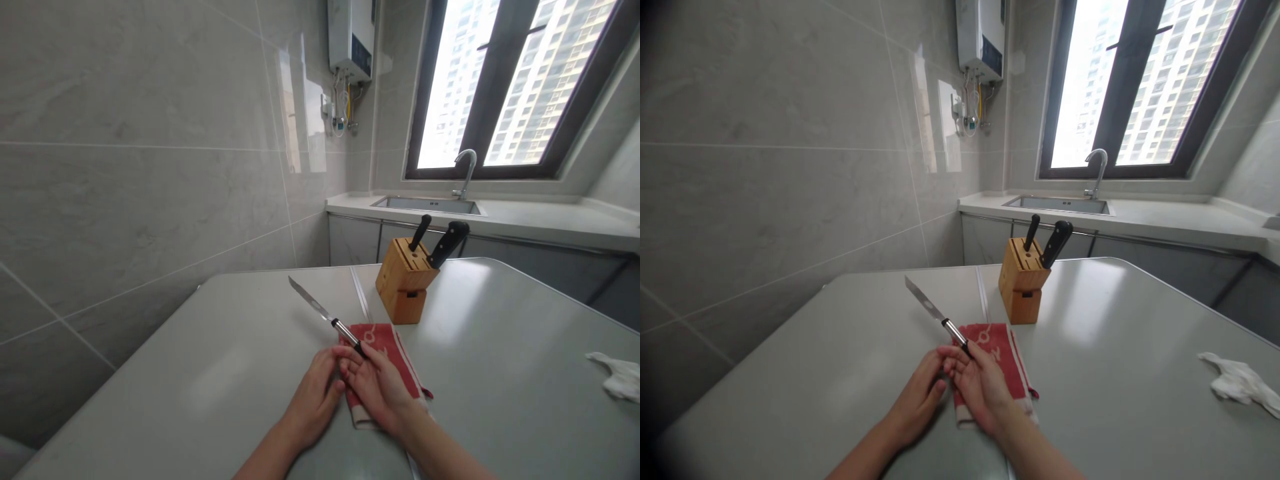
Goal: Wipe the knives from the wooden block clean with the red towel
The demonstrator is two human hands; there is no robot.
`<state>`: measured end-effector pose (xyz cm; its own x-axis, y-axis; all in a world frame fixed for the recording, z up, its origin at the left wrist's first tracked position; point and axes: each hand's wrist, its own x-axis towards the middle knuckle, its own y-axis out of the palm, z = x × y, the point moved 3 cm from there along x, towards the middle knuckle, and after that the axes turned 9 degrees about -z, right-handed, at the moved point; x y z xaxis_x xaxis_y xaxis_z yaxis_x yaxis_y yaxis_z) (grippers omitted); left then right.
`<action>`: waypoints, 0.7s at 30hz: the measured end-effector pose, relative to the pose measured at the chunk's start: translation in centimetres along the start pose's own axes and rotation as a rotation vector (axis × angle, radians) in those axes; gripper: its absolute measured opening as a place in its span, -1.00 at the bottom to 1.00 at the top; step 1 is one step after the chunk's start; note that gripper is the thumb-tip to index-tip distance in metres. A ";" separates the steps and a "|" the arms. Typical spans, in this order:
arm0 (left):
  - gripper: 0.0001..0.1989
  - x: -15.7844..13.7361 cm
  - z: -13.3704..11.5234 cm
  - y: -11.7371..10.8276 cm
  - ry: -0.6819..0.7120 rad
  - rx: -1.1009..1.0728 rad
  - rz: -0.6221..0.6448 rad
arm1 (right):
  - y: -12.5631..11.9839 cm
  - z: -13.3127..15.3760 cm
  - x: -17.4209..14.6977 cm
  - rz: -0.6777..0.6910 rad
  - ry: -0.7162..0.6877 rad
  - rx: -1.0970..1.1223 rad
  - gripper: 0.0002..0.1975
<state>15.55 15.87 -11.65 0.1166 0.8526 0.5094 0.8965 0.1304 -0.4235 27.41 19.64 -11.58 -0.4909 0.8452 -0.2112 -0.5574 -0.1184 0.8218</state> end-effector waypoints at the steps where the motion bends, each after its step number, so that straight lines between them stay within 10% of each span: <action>1: -0.52 -0.1 0.4 0.0 -0.011 -0.017 -0.013 | 0.0 -0.1 0.0 0.018 0.033 0.019 -0.74; 9: -0.36 -0.3 2.0 -0.3 -0.171 -0.147 -0.146 | 0.4 -1.0 -0.5 0.155 -0.004 -0.186 -0.73; 21: -0.39 -0.6 2.0 -0.4 -0.218 -0.244 -0.222 | 1.2 -0.6 -1.9 0.157 -0.498 -1.288 -0.66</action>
<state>14.28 16.31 -13.26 -0.1618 0.9080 0.3865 0.9680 0.2221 -0.1168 27.23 17.56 -10.49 -0.4691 0.8411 0.2692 -0.8708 -0.3899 -0.2993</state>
